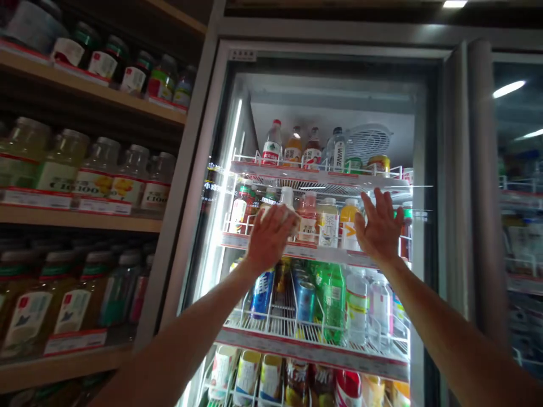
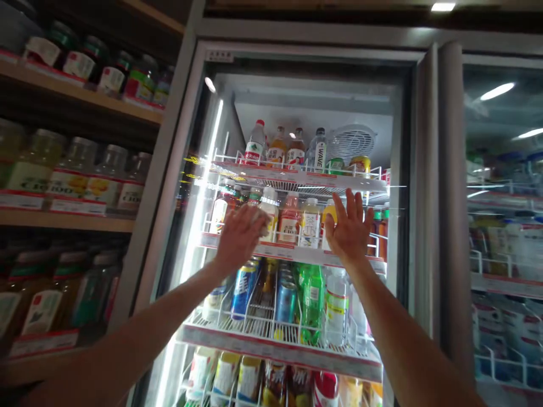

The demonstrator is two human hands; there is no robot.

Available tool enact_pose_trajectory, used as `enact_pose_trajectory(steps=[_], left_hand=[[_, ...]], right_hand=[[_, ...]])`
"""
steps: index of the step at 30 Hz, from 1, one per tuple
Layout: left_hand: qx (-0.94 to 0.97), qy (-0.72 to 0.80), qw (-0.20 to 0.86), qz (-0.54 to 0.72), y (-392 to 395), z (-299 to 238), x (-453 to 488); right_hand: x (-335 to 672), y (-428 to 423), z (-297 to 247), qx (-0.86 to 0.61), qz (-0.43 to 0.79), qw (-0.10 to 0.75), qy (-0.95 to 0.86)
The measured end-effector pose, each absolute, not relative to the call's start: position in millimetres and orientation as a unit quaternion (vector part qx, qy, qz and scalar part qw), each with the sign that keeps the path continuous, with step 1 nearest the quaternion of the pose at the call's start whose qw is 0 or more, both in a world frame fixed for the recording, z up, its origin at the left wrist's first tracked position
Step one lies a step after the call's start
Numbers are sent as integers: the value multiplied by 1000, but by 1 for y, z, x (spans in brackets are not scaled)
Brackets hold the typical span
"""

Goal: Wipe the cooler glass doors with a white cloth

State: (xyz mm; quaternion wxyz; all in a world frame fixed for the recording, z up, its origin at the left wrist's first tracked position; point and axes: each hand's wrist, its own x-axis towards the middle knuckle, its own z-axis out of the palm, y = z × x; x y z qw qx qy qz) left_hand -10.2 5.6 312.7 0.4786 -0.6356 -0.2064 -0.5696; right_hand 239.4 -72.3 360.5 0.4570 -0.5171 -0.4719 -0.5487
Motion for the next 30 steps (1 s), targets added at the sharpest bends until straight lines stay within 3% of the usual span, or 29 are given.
enact_pose_trajectory(steps=[5, 14, 22, 30], left_hand=[[-488, -349, 341, -724, 31, 337, -85], [-646, -192, 447, -588, 4, 289, -1], [-503, -339, 351, -713, 26, 307, -76], [-655, -221, 457, -560, 3, 273, -23]], right_hand=[[236, -67, 354, -516, -545, 477, -457], [204, -54, 313, -477, -596, 405, -503], [204, -57, 313, -472, -599, 408, -502], [205, -60, 312, -447, -597, 398, -534]])
